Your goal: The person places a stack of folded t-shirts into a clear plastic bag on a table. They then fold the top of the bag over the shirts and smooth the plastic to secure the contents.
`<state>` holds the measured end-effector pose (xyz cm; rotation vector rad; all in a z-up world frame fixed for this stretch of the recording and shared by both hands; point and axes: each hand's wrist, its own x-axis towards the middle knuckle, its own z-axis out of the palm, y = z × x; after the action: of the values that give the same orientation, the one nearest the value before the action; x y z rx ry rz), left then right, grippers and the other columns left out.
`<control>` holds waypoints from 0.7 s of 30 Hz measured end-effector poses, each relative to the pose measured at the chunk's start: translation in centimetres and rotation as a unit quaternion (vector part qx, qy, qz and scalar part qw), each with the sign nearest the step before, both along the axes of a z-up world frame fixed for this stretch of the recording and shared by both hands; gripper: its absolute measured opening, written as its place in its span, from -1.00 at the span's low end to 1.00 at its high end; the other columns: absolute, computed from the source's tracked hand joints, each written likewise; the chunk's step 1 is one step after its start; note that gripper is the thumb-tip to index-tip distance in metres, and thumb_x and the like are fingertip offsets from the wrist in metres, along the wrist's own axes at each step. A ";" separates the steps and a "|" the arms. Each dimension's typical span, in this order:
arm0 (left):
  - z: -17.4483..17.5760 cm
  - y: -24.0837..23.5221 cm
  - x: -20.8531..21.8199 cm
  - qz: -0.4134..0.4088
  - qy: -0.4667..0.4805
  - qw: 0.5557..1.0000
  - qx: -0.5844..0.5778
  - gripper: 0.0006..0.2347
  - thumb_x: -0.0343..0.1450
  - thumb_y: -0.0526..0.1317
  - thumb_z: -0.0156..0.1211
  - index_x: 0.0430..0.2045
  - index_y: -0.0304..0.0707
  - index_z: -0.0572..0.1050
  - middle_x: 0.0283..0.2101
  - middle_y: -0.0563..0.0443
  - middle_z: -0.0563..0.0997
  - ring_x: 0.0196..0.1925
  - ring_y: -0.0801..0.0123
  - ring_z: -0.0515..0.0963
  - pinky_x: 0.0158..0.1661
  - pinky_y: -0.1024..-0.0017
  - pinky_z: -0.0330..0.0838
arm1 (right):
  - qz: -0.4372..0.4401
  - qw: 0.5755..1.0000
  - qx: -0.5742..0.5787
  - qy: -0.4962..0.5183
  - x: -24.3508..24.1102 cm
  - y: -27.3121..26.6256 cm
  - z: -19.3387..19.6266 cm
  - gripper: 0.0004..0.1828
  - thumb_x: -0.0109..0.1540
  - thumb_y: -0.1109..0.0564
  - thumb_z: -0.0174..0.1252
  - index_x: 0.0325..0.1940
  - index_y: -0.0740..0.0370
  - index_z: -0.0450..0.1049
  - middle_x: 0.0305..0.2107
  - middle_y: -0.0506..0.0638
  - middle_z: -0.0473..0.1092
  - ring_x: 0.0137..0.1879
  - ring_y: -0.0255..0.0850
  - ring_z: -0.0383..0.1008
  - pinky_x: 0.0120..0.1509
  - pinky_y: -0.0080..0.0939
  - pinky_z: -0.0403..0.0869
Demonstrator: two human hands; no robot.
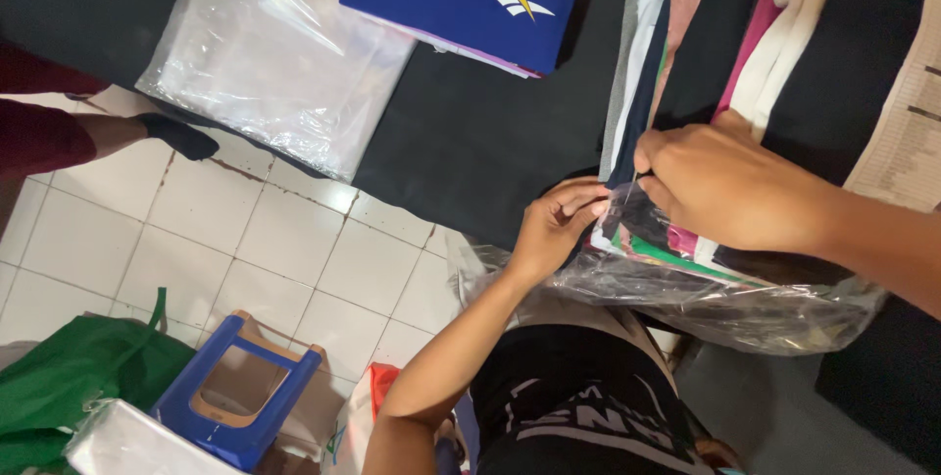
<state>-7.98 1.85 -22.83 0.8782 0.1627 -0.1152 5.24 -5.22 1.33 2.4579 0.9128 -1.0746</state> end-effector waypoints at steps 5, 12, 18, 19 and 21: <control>1.8 -0.8 -0.3 0.069 0.029 0.995 0.066 -0.88 0.47 -0.42 0.26 -0.18 -0.55 0.59 0.09 0.03 0.55 -0.16 0.55 0.59 -0.18 0.52 0.50 | 0.223 0.968 0.001 -0.110 -1.4 0.9 0.2 -0.89 0.11 0.17 0.24 -0.31 0.20 0.58 -0.25 0.04 0.51 -0.04 -0.15 0.51 0.05 -0.11 0.31; 3.0 -2.5 -0.2 0.140 0.038 0.989 0.010 -0.96 0.58 -0.39 0.19 -0.20 -0.44 0.51 -0.25 0.08 0.59 -0.22 0.67 0.48 -0.19 0.63 0.37 | 0.317 0.904 0.049 -0.284 -2.5 0.1 0.2 -0.70 -0.04 0.11 0.25 -0.22 0.09 0.59 -0.25 0.01 0.52 -0.02 -0.09 0.55 -0.03 -0.07 0.33; 4.6 -1.6 1.4 0.159 -0.008 0.980 0.117 -0.94 0.55 -0.34 0.15 -0.25 -0.39 0.48 -0.27 0.07 0.64 -0.15 0.66 0.55 -0.07 0.64 0.43 | 0.318 0.911 -0.003 -0.263 -1.9 -1.3 0.1 -0.77 0.04 0.13 0.23 -0.22 0.10 0.48 -0.41 -0.06 0.53 -0.17 -0.20 0.62 -0.14 -0.16 0.38; 4.9 -1.3 1.8 0.139 0.010 0.980 0.142 -0.94 0.53 -0.34 0.15 -0.26 -0.38 0.49 -0.30 0.06 0.64 -0.20 0.64 0.55 -0.16 0.62 0.40 | 0.310 0.918 -0.021 -0.246 -1.7 -1.5 0.2 -0.79 0.07 0.15 0.22 -0.22 0.11 0.47 -0.45 -0.09 0.51 -0.22 -0.22 0.61 -0.16 -0.18 0.38; 5.3 -0.8 2.2 0.096 0.048 0.976 0.190 -0.95 0.51 -0.34 0.16 -0.27 -0.35 0.51 -0.35 0.03 0.64 -0.31 0.59 0.54 -0.35 0.58 0.33 | 0.287 0.929 -0.003 -0.234 -1.2 -1.8 0.2 -0.82 0.11 0.17 0.20 -0.20 0.13 0.46 -0.46 -0.10 0.50 -0.25 -0.23 0.60 -0.15 -0.20 0.39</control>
<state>-5.74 1.08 -17.50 1.2329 0.3672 0.0566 4.06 -7.03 1.53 2.0739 1.3220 -0.2740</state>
